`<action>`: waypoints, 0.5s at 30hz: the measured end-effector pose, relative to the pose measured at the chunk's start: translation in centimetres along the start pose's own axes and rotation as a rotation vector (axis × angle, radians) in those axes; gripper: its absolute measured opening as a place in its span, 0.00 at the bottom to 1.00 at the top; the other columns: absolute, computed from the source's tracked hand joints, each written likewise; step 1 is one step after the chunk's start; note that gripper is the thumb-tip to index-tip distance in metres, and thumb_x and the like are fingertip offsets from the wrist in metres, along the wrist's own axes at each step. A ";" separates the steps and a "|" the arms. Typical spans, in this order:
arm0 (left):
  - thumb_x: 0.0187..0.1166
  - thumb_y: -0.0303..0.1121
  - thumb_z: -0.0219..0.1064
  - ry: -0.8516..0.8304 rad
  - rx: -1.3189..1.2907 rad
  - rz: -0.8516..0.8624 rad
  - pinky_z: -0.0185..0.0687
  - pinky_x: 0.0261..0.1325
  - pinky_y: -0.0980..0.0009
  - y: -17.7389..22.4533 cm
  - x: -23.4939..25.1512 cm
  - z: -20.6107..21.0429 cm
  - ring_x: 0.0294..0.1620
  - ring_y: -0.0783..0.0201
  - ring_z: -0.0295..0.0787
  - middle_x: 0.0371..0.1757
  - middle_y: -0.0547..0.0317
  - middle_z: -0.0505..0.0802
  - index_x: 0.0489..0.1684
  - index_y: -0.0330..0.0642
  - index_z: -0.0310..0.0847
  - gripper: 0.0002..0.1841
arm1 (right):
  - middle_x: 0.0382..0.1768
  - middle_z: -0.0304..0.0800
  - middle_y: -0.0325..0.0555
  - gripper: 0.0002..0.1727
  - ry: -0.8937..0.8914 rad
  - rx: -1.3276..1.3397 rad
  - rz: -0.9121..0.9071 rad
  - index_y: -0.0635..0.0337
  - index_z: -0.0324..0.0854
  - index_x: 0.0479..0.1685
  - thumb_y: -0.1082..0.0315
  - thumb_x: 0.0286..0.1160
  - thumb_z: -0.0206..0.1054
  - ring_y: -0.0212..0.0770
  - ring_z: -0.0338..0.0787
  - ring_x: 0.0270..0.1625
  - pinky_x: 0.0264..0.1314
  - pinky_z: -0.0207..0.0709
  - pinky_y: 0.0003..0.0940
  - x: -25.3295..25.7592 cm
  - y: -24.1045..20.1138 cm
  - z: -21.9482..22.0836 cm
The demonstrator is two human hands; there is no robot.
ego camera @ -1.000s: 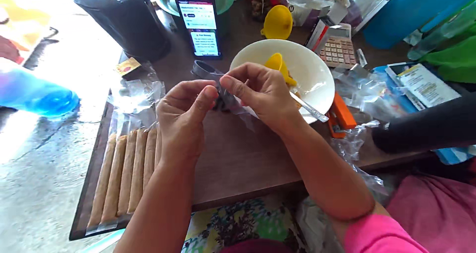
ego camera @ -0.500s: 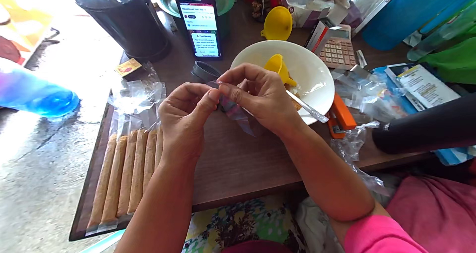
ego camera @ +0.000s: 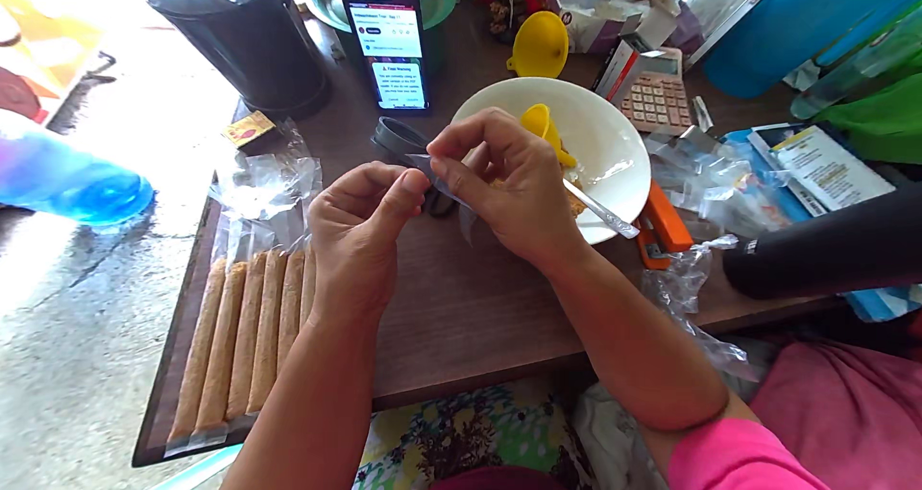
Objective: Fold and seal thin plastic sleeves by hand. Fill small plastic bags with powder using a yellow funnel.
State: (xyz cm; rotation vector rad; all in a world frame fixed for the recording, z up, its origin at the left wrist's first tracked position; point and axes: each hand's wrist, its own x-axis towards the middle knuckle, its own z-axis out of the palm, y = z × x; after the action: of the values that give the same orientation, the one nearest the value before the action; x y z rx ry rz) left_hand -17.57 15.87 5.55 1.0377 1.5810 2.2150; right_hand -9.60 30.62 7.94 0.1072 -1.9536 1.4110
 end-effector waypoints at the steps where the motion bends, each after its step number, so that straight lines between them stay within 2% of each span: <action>1: 0.82 0.35 0.70 -0.003 0.002 -0.001 0.85 0.48 0.82 0.0 0.0 0.0 0.39 0.79 0.89 0.40 0.76 0.94 0.40 0.54 0.91 0.04 | 0.42 0.87 0.44 0.07 0.004 -0.022 -0.022 0.68 0.88 0.46 0.76 0.74 0.71 0.24 0.81 0.32 0.34 0.78 0.16 0.0 0.0 0.0; 3: 0.83 0.35 0.69 -0.014 0.003 0.002 0.84 0.49 0.82 0.1 0.0 -0.1 0.41 0.79 0.89 0.43 0.75 0.94 0.43 0.52 0.91 0.04 | 0.41 0.86 0.45 0.07 0.001 -0.056 -0.065 0.69 0.89 0.46 0.77 0.73 0.71 0.25 0.81 0.33 0.34 0.77 0.17 -0.1 0.1 0.1; 11: 0.83 0.33 0.68 -0.009 -0.043 -0.021 0.85 0.48 0.81 0.1 0.0 -0.1 0.38 0.77 0.88 0.39 0.72 0.93 0.44 0.50 0.90 0.05 | 0.39 0.86 0.46 0.06 -0.004 -0.136 -0.139 0.68 0.90 0.43 0.78 0.70 0.71 0.26 0.81 0.34 0.34 0.76 0.17 -0.1 0.2 0.2; 15: 0.83 0.35 0.68 0.007 -0.075 -0.054 0.85 0.48 0.81 0.1 0.0 -0.1 0.38 0.78 0.88 0.39 0.73 0.93 0.42 0.51 0.91 0.05 | 0.39 0.86 0.45 0.09 -0.019 -0.191 -0.162 0.66 0.91 0.43 0.77 0.70 0.67 0.27 0.82 0.35 0.35 0.77 0.18 -0.1 0.0 0.1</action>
State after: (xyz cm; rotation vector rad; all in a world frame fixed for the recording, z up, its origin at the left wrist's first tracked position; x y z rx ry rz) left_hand -17.67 15.78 5.60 0.9562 1.4984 2.2258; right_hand -9.61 30.51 7.85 0.1866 -2.0357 1.1175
